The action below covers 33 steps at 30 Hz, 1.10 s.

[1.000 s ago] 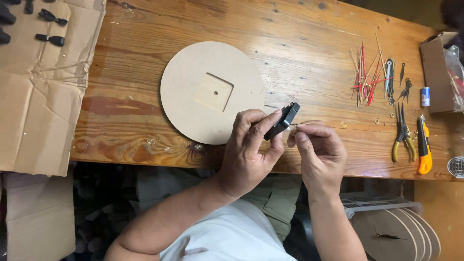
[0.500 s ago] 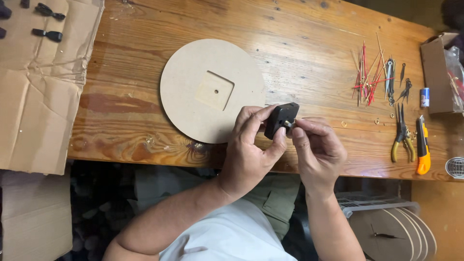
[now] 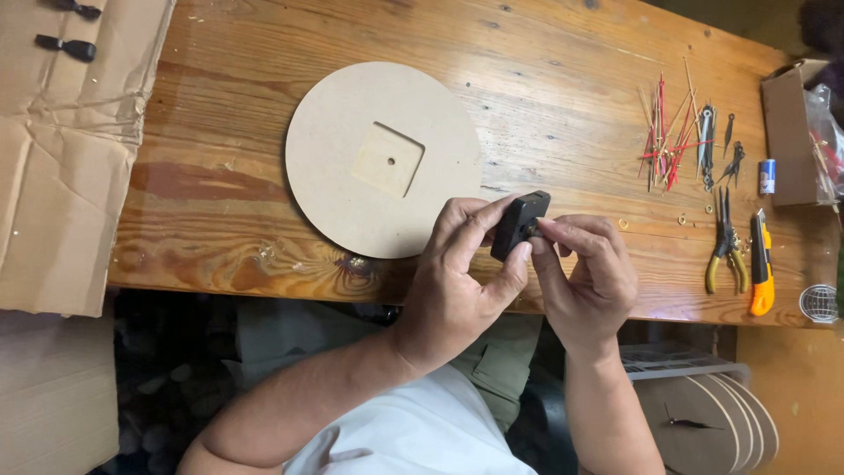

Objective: The person uses pliers to secure a metal fastener onto a circular wooden board. They then insert a small black plastic component into a square cutout on the board and attach a metal ring to it.

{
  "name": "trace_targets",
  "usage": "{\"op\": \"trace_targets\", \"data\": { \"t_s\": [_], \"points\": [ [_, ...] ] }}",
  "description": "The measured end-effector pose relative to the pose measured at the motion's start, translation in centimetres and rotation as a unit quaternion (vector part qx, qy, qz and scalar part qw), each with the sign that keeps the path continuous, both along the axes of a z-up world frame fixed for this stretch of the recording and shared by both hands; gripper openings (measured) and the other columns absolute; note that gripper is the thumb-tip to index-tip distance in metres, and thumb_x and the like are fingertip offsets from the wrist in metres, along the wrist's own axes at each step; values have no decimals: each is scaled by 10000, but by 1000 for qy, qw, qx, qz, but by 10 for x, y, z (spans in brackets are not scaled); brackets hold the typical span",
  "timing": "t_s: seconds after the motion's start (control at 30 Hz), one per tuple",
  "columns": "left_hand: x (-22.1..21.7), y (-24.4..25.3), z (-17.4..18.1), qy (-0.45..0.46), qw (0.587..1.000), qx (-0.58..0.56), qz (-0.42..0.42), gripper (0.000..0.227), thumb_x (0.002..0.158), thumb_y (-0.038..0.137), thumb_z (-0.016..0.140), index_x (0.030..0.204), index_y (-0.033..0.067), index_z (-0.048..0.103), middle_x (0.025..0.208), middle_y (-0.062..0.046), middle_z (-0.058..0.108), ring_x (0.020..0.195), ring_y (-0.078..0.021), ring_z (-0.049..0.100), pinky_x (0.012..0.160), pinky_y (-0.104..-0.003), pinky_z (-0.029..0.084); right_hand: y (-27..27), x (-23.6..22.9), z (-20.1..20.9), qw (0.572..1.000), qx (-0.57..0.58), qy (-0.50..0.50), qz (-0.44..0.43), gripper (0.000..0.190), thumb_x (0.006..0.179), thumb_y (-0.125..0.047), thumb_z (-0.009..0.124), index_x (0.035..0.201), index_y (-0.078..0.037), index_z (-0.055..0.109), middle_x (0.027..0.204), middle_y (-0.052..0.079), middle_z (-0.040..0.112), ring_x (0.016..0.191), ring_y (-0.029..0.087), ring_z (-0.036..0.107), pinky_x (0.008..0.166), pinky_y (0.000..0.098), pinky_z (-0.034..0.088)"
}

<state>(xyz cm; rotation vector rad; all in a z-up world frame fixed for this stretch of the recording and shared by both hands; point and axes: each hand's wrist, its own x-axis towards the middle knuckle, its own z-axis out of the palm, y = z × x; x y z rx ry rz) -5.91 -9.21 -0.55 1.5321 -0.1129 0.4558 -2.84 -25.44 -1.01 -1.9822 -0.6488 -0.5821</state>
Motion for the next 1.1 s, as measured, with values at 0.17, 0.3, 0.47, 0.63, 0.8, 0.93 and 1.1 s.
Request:
{"op": "trace_targets", "data": {
  "t_s": [0.17, 0.3, 0.47, 0.63, 0.8, 0.93, 1.1],
  "points": [
    [-2, 5, -3, -25, 999, 9, -43, 527, 933, 105, 746, 1428, 28, 582, 1142, -116, 584, 1009, -260, 687, 889, -385, 622, -9, 3, 3, 999, -2, 2, 35, 201, 839, 212, 773, 1026, 171, 713, 872, 226, 641, 803, 266, 654, 625, 296, 521],
    [-5, 6, -7, -46, 995, 70, -59, 590, 928, 137, 783, 1465, 44, 557, 1232, -127, 582, 1086, -278, 693, 927, -407, 618, -19, 3, 0, 998, 5, 38, 46, 209, 831, 242, 762, 1021, 201, 687, 898, 264, 647, 867, 355, 699, 641, 342, 546],
    [-1, 15, 0, -47, 993, 37, -100, 504, 969, 166, 740, 1425, 24, 579, 1190, -125, 594, 1056, -277, 704, 946, -435, 615, -23, 6, 6, 998, 3, 40, 56, 212, 820, 245, 771, 1008, 221, 675, 885, 277, 632, 834, 349, 674, 648, 354, 549],
    [2, 16, -6, -36, 990, 3, -135, 498, 984, 247, 719, 1379, -26, 590, 1147, -158, 588, 1038, -309, 699, 947, -469, 592, -27, 8, 9, 996, 12, 53, 69, 204, 818, 224, 776, 1000, 202, 687, 849, 251, 620, 788, 285, 649, 639, 339, 535],
    [4, 14, -9, -9, 983, -62, -170, 497, 973, 328, 716, 1319, -20, 633, 1150, -131, 626, 1063, -257, 705, 986, -411, 577, -32, 10, 14, 989, 36, 104, 103, 205, 809, 145, 800, 985, 169, 699, 843, 219, 625, 795, 248, 654, 683, 329, 539],
    [6, 14, -12, 23, 967, -136, -214, 519, 978, 310, 720, 1349, -37, 614, 1187, -142, 591, 1117, -222, 652, 1013, -383, 577, -36, 11, 16, 983, 52, 127, 120, 221, 817, 148, 786, 1017, 168, 694, 859, 214, 614, 811, 231, 641, 706, 333, 543],
    [7, 13, -10, 44, 957, -165, -235, 527, 979, 321, 717, 1356, -33, 615, 1201, -129, 584, 1137, -201, 638, 1014, -358, 585, -38, 11, 19, 979, 52, 152, 129, 212, 825, 136, 780, 1015, 166, 690, 866, 208, 601, 819, 222, 620, 742, 336, 538]
  ]
}}
